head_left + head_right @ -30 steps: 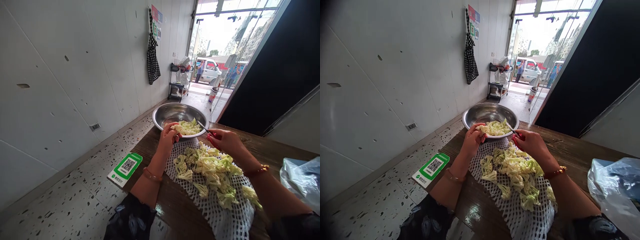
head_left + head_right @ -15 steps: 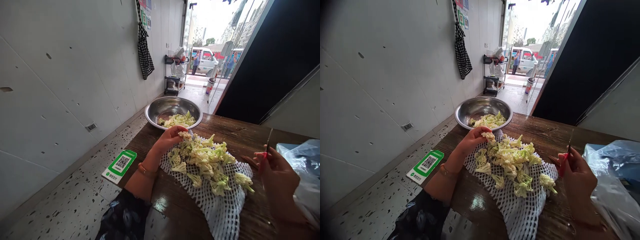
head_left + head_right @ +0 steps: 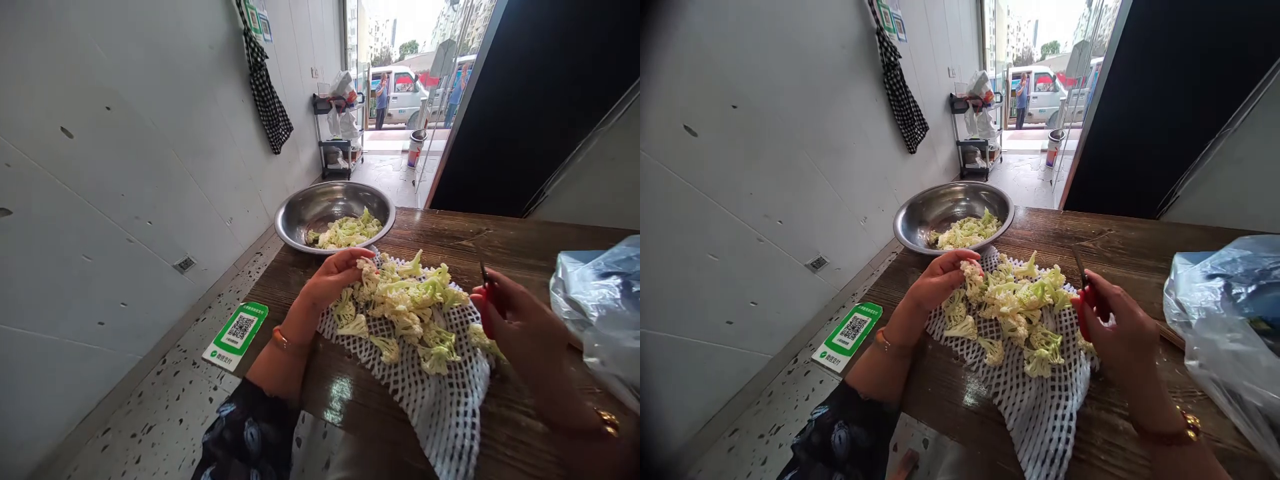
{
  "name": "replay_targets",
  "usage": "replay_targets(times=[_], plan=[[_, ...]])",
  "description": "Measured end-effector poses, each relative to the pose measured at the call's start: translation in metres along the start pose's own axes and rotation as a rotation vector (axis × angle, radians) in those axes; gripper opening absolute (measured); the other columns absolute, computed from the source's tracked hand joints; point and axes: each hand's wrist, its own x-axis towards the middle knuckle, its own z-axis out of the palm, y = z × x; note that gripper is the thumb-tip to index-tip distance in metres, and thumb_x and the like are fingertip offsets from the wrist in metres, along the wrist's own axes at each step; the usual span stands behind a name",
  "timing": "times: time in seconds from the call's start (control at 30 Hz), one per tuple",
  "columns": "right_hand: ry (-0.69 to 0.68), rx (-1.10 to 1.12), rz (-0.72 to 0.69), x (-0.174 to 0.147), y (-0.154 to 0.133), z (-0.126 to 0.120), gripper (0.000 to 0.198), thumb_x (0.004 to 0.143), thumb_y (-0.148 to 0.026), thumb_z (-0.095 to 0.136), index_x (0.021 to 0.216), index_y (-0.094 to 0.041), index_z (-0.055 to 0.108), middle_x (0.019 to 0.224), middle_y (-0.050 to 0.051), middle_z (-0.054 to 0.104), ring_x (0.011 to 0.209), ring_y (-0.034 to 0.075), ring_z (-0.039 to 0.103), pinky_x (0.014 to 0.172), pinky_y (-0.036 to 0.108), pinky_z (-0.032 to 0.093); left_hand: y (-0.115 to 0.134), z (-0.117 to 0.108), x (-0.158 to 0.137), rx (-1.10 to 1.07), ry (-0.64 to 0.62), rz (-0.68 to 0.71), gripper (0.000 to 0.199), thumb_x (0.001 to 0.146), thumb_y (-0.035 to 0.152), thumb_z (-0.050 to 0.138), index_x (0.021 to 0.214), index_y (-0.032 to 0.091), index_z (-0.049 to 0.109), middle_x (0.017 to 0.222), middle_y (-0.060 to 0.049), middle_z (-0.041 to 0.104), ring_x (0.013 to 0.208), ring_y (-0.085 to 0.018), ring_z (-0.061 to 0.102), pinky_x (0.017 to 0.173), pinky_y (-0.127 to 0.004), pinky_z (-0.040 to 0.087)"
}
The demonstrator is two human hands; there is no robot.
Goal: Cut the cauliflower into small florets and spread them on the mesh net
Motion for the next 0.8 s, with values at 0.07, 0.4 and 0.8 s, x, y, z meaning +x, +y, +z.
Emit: replay_targets(times=[0.07, 0.4, 0.8], plan=[[-0.046, 0.015, -0.100, 0.005, -0.015, 0.003, 0.045, 0.091, -0.047, 0.060, 0.130, -0.026, 0.064, 0.091, 0.004, 0.073, 0.069, 0.018, 0.065, 0.070, 0.034, 0.054, 0.000, -0.001, 0.001, -0.107, 0.080, -0.005, 0.038, 0.072, 0.038, 0.083, 0.104, 0.020, 0.073, 0.081, -0.004, 0.067, 0.071, -0.014, 0.062, 0.061, -0.023, 0.051], [-0.404, 0.017, -0.573, 0.048, -0.097, 0.031, 0.039, 0.096, -0.037, 0.055, 0.132, -0.024, 0.063, 0.103, 0.008, 0.073, 0.085, 0.021, 0.070, 0.073, 0.033, 0.053, 0.005, -0.010, 0.004, -0.382, 0.290, 0.166, 0.032, 0.070, 0.025, 0.083, 0.099, 0.018, 0.071, 0.083, -0.002, 0.067, 0.073, -0.010, 0.061, 0.067, -0.023, 0.053], [-0.379, -0.045, -0.515, 0.052, -0.134, 0.060, 0.038, 0.093, -0.038, 0.055, 0.126, -0.022, 0.069, 0.091, 0.004, 0.074, 0.072, 0.019, 0.069, 0.069, 0.032, 0.052, 0.002, -0.024, 0.009, -0.328, 0.624, 0.359, 0.034, 0.063, 0.022, 0.087, 0.087, 0.017, 0.063, 0.085, 0.002, 0.067, 0.080, -0.010, 0.063, 0.085, -0.027, 0.052]])
